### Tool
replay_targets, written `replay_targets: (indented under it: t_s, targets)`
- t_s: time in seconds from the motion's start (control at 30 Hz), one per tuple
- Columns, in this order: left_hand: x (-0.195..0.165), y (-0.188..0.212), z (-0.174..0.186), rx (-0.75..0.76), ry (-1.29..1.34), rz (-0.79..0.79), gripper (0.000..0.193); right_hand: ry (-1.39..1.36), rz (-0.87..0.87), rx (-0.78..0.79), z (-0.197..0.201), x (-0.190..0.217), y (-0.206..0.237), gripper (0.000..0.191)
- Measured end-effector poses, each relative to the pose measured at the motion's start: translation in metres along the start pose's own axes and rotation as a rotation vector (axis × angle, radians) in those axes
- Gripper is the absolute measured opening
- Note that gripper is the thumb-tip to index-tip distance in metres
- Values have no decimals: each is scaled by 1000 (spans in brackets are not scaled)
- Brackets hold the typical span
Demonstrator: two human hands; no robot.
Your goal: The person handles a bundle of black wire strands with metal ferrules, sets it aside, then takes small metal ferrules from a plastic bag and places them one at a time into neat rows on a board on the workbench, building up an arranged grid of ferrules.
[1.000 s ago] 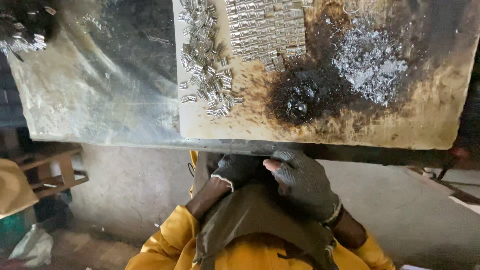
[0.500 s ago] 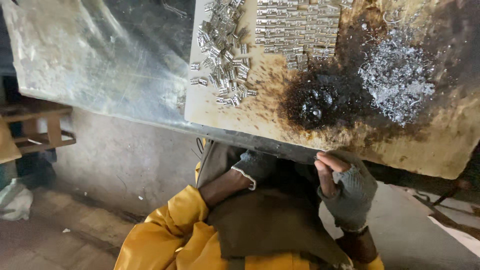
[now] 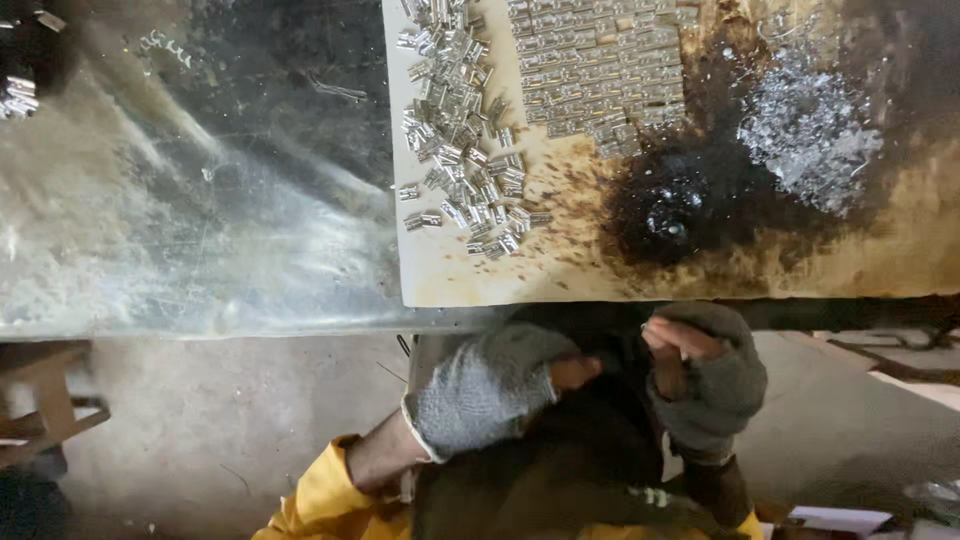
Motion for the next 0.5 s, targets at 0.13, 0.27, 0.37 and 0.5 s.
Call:
replay_targets:
  t_s: [0.13,0.27,0.37,0.5]
  targets:
    - [11,-21,43,-284,-250,-159,41,686,408,-100,-58,30,-6,25]
    - [33,-45,37,-448,-411,-168,23,951,587,-137,-104,48,-14,25]
    - [59,-45,36,-431,-359,-40,19,953,569,-155,-113,51,-22,26]
    - [84,-28,49,-549,-163,251,29,1042,534,-116,-121,48,-24,17]
Point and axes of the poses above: each hand's wrist, its own y-axis away from the middle knuckle, its own z-axis out of the back of the hand, x = y × z, the point moved 7 cm from there along -y, towards the middle knuckle
